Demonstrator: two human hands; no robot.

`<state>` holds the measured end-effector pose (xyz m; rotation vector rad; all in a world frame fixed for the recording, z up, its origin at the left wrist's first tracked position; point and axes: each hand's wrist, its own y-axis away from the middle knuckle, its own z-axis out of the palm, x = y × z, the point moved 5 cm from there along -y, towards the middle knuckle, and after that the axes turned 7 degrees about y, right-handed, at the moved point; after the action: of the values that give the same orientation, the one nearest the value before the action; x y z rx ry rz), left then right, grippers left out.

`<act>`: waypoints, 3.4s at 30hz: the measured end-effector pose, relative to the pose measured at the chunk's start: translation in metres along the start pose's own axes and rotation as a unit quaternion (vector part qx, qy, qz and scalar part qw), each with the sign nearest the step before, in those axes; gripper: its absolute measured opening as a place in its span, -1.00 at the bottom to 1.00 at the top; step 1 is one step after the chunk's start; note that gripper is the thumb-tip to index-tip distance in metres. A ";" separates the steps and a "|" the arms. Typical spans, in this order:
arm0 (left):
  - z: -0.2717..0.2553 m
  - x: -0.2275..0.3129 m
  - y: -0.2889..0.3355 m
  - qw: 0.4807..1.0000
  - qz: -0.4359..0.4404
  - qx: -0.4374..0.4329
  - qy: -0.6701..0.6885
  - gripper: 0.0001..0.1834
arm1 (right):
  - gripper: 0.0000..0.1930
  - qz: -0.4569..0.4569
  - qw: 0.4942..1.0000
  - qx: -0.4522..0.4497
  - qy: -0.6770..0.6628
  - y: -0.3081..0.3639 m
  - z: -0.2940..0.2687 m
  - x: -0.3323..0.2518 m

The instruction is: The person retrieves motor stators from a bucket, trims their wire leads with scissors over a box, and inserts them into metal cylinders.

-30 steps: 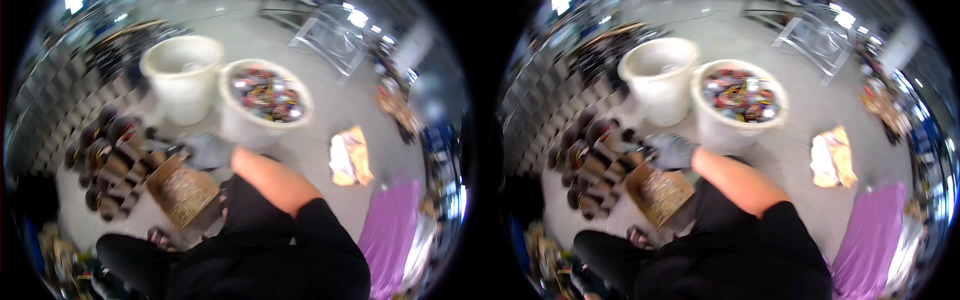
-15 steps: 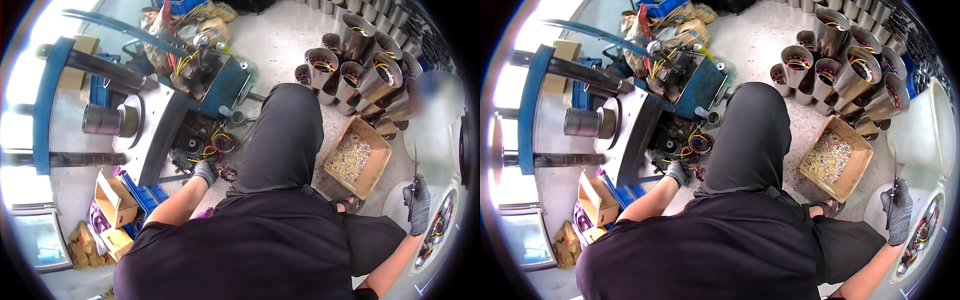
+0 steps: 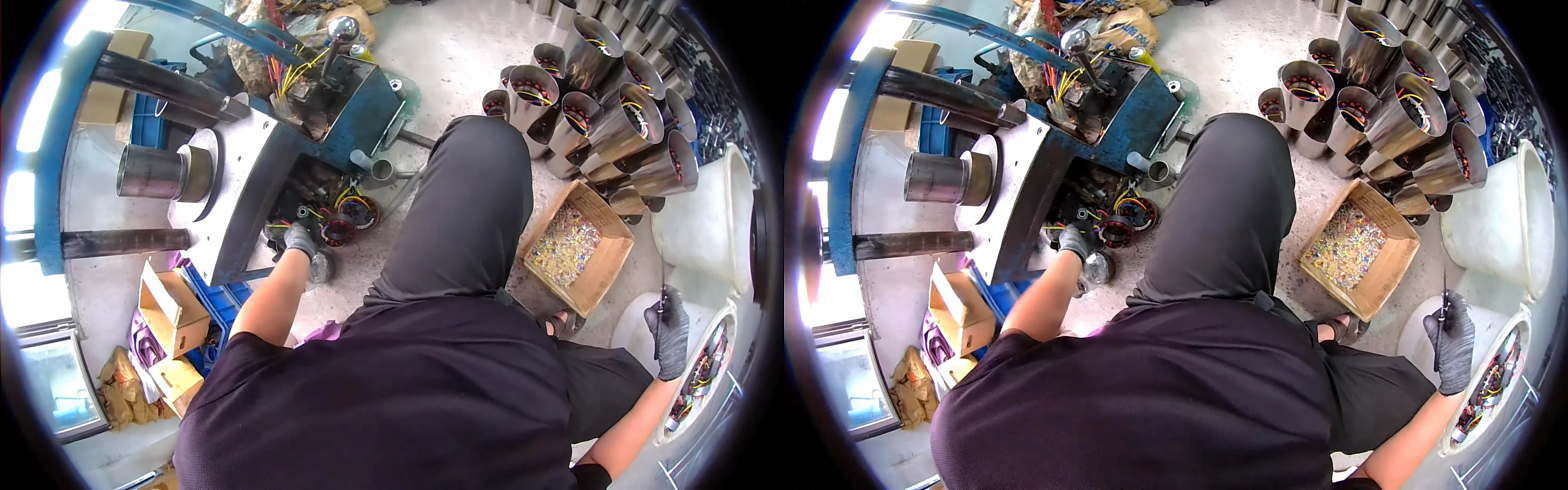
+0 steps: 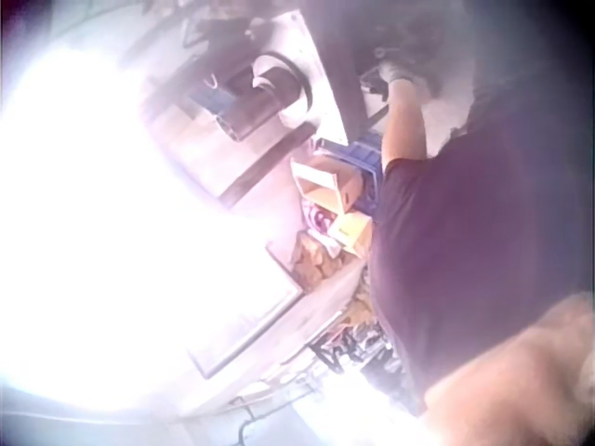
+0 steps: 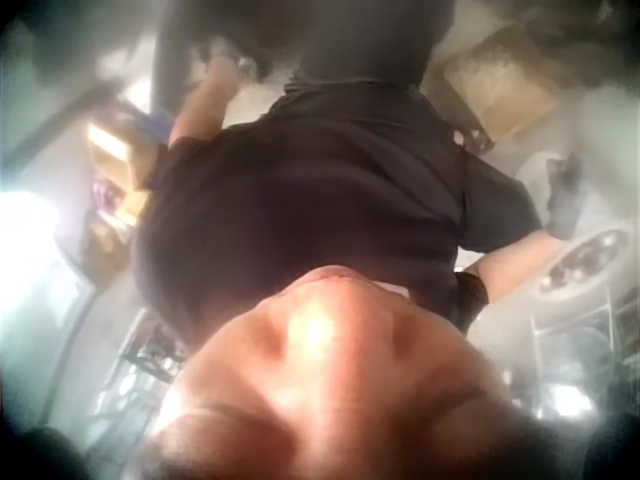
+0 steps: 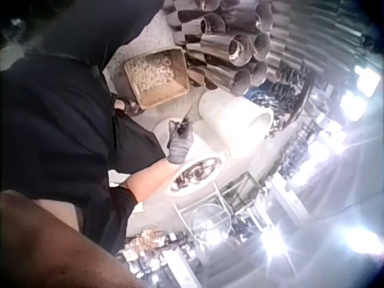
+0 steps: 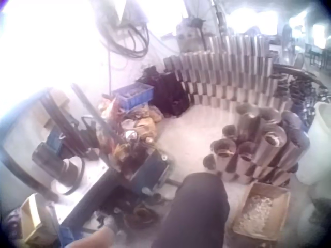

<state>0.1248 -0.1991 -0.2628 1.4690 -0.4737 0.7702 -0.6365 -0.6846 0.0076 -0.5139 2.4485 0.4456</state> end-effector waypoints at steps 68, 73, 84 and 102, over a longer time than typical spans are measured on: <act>0.389 -0.195 0.633 0.389 0.074 -0.847 -0.355 -0.72 | -0.68 0.112 0.727 0.672 -0.087 0.143 -0.195 0.009; 0.408 -0.204 0.618 0.431 0.064 -0.876 -0.207 -0.40 | -0.58 0.026 0.885 0.463 -0.048 0.079 -0.134 -0.112; 0.378 -0.226 0.586 0.453 -0.190 -0.837 -0.239 -0.21 | -0.86 -0.092 0.727 0.139 -0.666 -0.029 0.043 -0.051; 0.396 -0.244 0.546 0.541 -0.321 -0.750 -0.205 -0.34 | -0.72 0.018 0.873 0.089 -0.479 -0.036 0.109 -0.055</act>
<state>-0.3641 -0.6665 -0.0239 -0.0031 -0.6052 -0.6497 -0.5263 -0.6559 -0.0502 -0.1011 1.5071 0.3602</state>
